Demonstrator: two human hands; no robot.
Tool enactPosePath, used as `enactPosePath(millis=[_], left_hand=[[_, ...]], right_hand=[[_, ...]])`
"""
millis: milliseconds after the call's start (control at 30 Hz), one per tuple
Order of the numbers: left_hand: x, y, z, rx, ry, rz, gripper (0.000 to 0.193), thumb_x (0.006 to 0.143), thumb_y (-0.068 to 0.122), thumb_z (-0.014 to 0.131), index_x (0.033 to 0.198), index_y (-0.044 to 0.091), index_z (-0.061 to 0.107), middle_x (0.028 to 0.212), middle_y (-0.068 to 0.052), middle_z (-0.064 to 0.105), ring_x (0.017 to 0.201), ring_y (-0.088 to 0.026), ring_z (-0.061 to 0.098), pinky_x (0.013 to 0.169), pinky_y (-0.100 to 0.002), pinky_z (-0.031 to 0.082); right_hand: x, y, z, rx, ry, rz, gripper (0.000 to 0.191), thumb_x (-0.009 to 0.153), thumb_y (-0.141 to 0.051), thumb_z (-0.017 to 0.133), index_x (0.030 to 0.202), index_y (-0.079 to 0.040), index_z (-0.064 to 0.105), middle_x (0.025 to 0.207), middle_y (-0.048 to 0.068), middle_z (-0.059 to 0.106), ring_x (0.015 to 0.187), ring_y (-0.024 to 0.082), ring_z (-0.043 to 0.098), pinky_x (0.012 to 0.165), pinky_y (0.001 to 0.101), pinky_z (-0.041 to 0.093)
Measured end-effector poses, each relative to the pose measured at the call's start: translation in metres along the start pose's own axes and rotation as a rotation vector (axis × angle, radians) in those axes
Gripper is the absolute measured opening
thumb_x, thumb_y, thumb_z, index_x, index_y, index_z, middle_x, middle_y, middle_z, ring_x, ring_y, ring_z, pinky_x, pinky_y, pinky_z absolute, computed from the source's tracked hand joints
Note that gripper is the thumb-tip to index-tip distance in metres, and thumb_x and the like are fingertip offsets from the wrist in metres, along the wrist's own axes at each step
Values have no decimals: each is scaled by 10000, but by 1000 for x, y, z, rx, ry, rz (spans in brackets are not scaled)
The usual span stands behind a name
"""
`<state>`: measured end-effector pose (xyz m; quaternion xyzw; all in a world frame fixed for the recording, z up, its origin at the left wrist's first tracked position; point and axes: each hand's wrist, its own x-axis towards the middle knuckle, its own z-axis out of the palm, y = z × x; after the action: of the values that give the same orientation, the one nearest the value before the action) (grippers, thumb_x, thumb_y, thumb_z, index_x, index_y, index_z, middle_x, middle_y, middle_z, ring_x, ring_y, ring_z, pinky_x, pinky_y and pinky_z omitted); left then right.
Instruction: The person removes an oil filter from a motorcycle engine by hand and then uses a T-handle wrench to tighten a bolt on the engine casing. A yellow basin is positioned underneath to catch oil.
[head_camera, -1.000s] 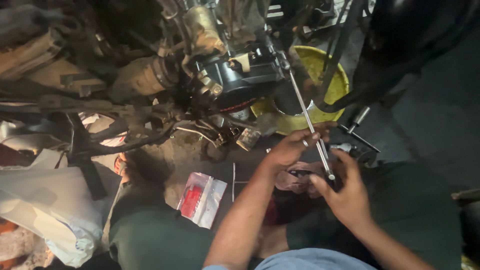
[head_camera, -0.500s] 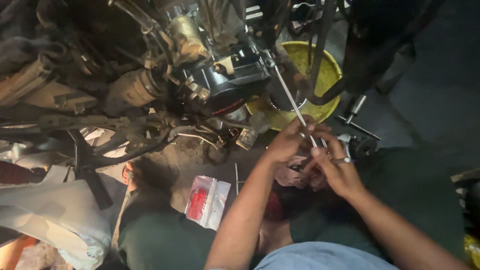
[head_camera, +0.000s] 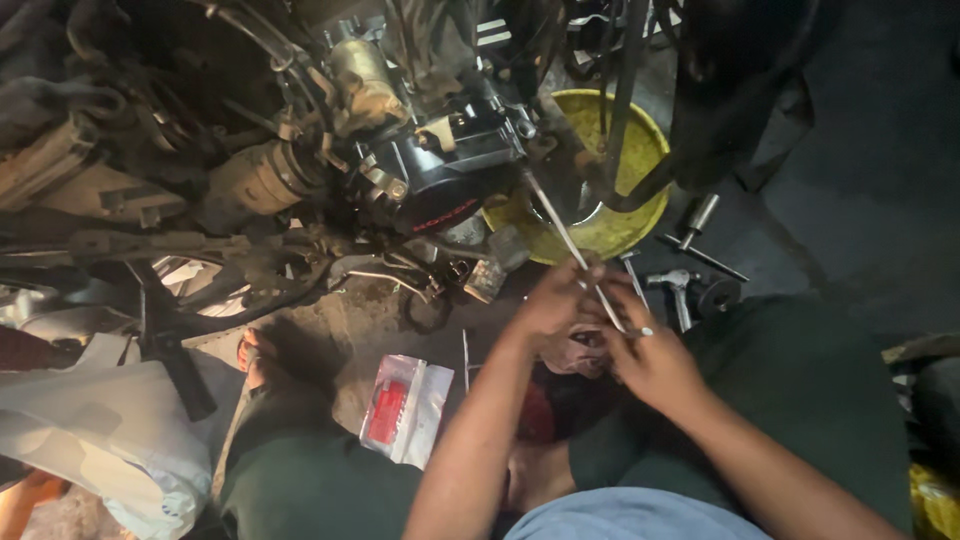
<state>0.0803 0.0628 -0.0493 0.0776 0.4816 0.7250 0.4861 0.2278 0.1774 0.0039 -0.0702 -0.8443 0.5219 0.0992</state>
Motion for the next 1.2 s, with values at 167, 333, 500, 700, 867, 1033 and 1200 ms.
enactPosePath(millis=[167, 333, 500, 700, 867, 1033, 1200], left_hand=[[1, 5, -13, -12, -64, 40, 334, 1117, 209, 514, 1374, 13, 429, 1280, -234, 671, 935, -358, 726, 770, -464, 619], [-3, 12, -12, -60, -30, -64, 362, 1074, 219, 500, 1373, 45, 398, 1268, -231, 660, 936, -423, 738, 787, -521, 642], [-6, 17, -7, -69, -35, -55, 348, 1077, 213, 487, 1376, 58, 396, 1267, -225, 649, 917, -412, 740, 764, -510, 643], [-3, 12, -8, -129, -40, -44, 311, 1079, 195, 474, 1359, 79, 404, 1284, -227, 647, 911, -405, 740, 753, -500, 650], [-1, 6, -10, -170, -85, -43, 248, 1123, 191, 486, 1283, 36, 375, 1342, -231, 625, 957, -403, 739, 765, -523, 648], [-2, 10, -11, -196, -102, -39, 308, 1070, 182, 494, 1356, 109, 407, 1295, -222, 625, 941, -410, 743, 776, -503, 659], [-13, 6, -5, 24, -407, -104, 438, 1078, 336, 588, 1402, 50, 516, 1171, -162, 678, 905, -250, 719, 710, -347, 610]], right_hand=[[-29, 1, 18, -186, 151, 91, 564, 832, -134, 759, 1350, -78, 543, 1183, 179, 675, 1065, 299, 684, 879, 347, 535], [-49, 25, 35, 650, 224, 282, 405, 934, -29, 666, 1321, -20, 546, 1236, 119, 665, 1159, 175, 666, 962, 297, 537], [-46, 33, 35, 593, 255, 319, 312, 943, -47, 670, 1244, 23, 632, 1166, 108, 735, 1068, 141, 705, 882, 262, 562], [-41, 24, 27, 455, 299, 345, 293, 923, -93, 718, 1190, 23, 691, 982, 83, 782, 834, 123, 731, 723, 251, 586], [-42, 24, 23, 395, 287, 290, 293, 927, -103, 719, 1190, 20, 682, 961, 76, 775, 806, 98, 714, 702, 240, 572], [-41, 25, 24, 431, 307, 336, 285, 929, -103, 717, 1185, 18, 681, 955, 72, 776, 800, 97, 720, 698, 242, 582], [-38, 8, 18, 353, 374, 303, 248, 929, -80, 714, 1161, 5, 701, 996, 83, 774, 824, 100, 725, 719, 245, 594]])
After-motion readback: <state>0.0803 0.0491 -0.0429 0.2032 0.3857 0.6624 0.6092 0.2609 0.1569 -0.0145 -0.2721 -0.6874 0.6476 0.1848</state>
